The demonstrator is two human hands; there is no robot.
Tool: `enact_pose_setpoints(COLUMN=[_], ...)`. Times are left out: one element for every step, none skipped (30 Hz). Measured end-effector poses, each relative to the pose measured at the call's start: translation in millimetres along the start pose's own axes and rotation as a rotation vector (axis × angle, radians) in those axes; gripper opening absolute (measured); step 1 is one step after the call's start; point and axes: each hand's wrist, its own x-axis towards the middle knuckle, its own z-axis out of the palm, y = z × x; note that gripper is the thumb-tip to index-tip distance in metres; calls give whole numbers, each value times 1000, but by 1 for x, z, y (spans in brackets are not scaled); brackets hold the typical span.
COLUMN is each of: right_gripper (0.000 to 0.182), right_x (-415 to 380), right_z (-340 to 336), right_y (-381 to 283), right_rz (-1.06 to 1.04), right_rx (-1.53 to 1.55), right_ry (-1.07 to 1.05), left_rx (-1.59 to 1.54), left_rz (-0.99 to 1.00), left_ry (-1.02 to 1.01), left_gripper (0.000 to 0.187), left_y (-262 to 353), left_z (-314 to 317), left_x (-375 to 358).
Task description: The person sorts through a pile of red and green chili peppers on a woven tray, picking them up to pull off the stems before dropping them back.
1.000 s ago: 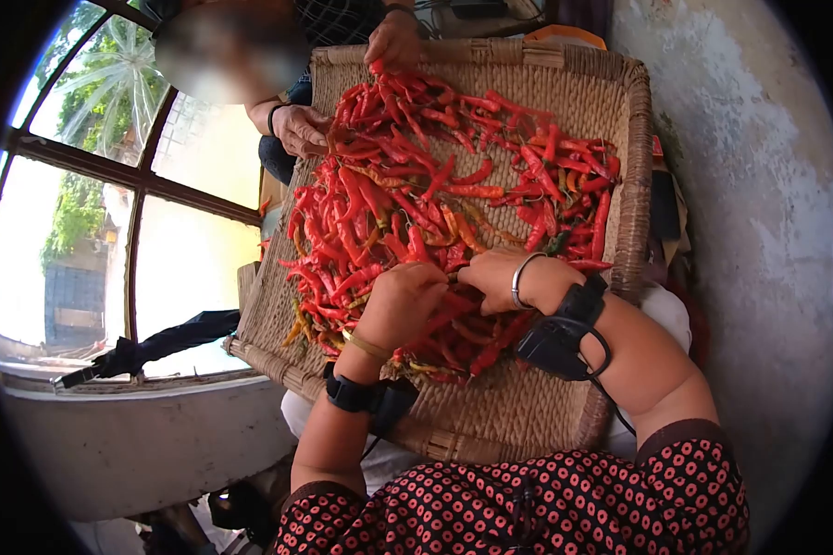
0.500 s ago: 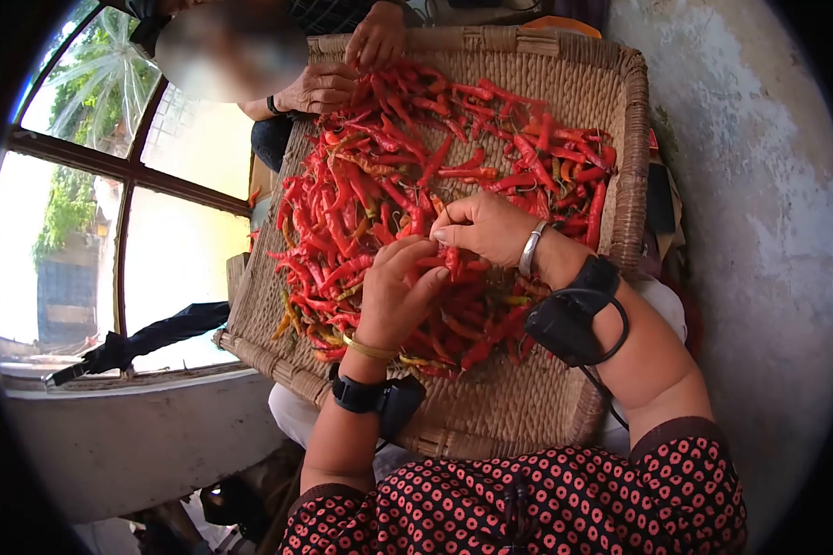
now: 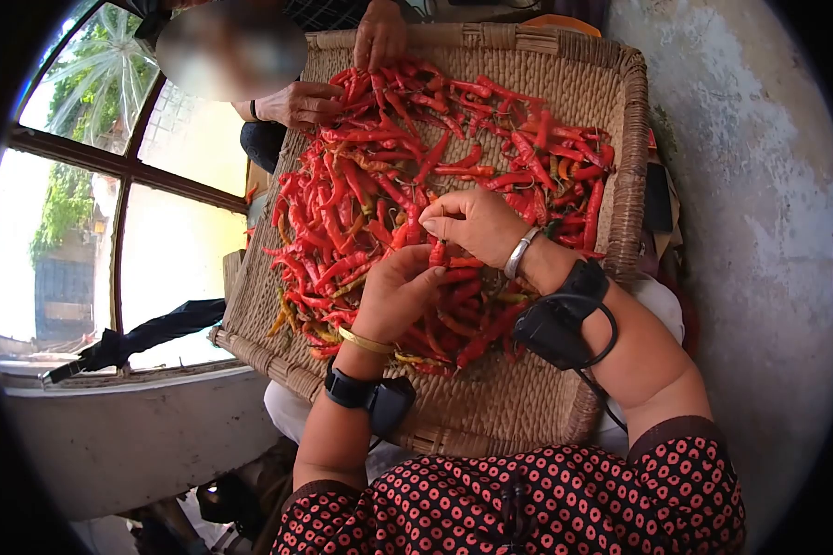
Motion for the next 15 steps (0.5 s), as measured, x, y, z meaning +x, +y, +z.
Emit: enact_pose_setpoints(right_gripper=[22, 23, 23, 23, 24, 23, 23, 24, 25, 25, 24, 22, 22, 21, 20], right_x=[-1, -1, -1, 0, 2, 2, 3, 4, 5, 6, 6, 6, 5, 5, 5], right_z=[-1, -3, -5, -8, -11, -12, -14, -15, -16, -14, -11, -9, -9, -8, -6], right_y=[-5, -7, -8, -7, -7, -8, -7, -4, -1, 0, 2, 3, 4, 4, 4], right_rz=[38, 76, 76, 103, 129, 123, 123, 116, 107, 107, 103, 101, 104, 80, 53], right_rx=[127, 254, 254, 315, 376, 361, 361, 242, 122, 122, 72, 23, 22, -39, -101], right_ry=[43, 87, 89, 128, 166, 200, 200, 148, 96, 98, 41, -20, -23, -21, -18], left_rx=[34, 68, -26, -135, -245, -246, -180, -113, -112, 358, 823, 819, 816, 961, 1105], left_rz=[-22, -44, -27, 60, 148, 149, 332, 515, 515, 517, 499, 473, 470, 477, 483], left_ry=[21, 40, 104, 160, 216, 216, 338, 459, 458, 386, 298, 215, 216, 137, 56], left_gripper=[27, 25, 27, 29, 32, 32, 34, 36, 36, 34, 32, 26, 26, 27, 29], left_y=[3, 5, 6, 8, 10, 12, 14, 15, 14, 10, 4, 1, -2, -2, -2], left_z=[-7, -13, -16, -20, -22, -20, -16, -14, -19, -28, -33, -31, -30, -28, -27], left_x=[2, 4, 8, 11, 14, 19, 23, 25, 23, 21, 20, 21, 20, 18, 16])
